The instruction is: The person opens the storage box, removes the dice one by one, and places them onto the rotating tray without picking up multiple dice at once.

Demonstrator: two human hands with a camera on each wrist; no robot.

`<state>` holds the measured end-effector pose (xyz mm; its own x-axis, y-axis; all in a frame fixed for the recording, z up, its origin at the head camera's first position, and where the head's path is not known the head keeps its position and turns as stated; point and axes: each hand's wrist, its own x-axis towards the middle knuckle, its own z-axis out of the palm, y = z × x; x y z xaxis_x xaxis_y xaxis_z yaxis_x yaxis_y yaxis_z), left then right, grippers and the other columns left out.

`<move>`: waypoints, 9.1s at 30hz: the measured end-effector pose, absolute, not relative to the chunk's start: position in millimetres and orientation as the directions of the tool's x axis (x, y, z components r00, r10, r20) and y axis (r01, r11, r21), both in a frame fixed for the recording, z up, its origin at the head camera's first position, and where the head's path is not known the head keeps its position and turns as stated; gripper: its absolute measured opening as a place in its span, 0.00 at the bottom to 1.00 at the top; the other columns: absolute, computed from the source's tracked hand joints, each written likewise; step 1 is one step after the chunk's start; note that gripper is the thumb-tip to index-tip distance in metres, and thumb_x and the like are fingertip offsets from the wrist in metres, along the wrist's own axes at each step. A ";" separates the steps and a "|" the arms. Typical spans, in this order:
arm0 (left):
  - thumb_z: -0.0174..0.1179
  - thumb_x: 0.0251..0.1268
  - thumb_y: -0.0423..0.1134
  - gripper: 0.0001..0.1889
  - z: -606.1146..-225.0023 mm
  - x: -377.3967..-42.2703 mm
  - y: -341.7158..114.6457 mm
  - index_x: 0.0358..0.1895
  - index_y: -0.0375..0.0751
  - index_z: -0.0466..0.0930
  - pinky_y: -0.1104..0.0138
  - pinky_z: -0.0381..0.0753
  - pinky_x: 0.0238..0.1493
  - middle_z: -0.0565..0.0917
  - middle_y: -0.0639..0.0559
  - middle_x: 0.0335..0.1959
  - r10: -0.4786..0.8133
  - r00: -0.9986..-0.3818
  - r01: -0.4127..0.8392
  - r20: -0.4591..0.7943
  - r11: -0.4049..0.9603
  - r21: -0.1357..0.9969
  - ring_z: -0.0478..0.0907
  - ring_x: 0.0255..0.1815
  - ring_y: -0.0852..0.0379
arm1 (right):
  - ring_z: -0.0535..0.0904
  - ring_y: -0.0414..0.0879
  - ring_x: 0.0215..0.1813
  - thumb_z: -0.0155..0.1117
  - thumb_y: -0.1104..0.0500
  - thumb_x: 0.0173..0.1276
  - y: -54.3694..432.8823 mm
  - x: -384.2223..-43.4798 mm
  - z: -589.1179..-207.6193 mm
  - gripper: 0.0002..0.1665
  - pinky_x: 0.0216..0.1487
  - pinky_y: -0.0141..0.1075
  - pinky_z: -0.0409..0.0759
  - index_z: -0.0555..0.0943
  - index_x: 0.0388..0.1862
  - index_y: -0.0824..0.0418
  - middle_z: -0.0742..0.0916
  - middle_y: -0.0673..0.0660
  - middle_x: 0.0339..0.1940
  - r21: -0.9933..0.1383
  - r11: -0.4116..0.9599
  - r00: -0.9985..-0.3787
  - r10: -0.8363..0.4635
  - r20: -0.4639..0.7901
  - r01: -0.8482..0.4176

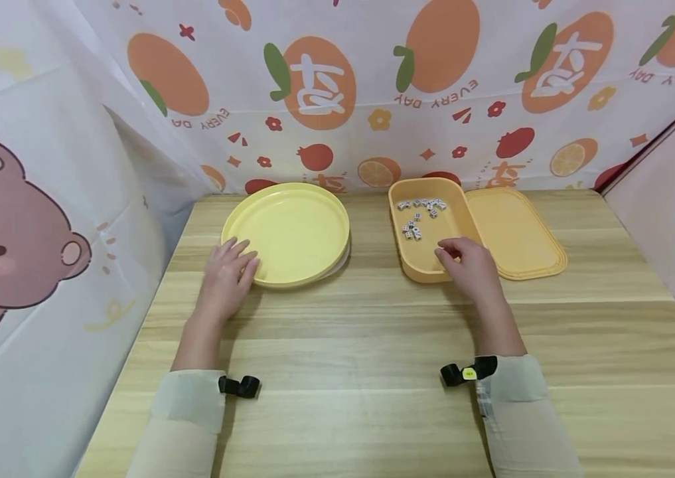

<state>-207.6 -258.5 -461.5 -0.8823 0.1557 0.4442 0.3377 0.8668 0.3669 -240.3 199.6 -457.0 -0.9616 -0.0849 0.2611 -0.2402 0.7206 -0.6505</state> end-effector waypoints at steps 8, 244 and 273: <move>0.43 0.80 0.42 0.22 -455.5 -199.0 -273.6 0.60 0.27 0.76 0.44 0.53 0.77 0.76 0.33 0.64 0.199 -0.936 0.305 0.289 0.868 0.393 0.66 0.70 0.36 | 0.79 0.52 0.42 0.62 0.50 0.71 186.2 -244.4 -450.3 0.18 0.46 0.46 0.80 0.84 0.51 0.61 0.86 0.58 0.41 -0.655 0.713 -0.962 -0.105 0.253 -0.250; 0.43 0.79 0.39 0.21 -479.6 -196.8 -267.7 0.62 0.26 0.74 0.42 0.47 0.78 0.74 0.38 0.67 0.145 -0.908 0.330 0.392 0.824 0.460 0.61 0.74 0.41 | 0.75 0.36 0.27 0.68 0.63 0.60 -82.0 -256.1 -444.0 0.05 0.26 0.22 0.73 0.80 0.33 0.60 0.83 0.49 0.25 -0.661 0.438 -0.743 -0.607 0.283 -0.609; 0.46 0.78 0.37 0.20 -479.0 -199.0 -267.2 0.60 0.25 0.75 0.42 0.47 0.78 0.76 0.37 0.65 0.155 -0.895 0.357 0.419 0.812 0.462 0.63 0.73 0.40 | 0.82 0.40 0.41 0.73 0.57 0.61 -96.9 -274.3 -445.1 0.15 0.41 0.29 0.81 0.88 0.47 0.58 0.89 0.50 0.39 -0.662 0.672 -0.811 -0.561 -0.163 -0.332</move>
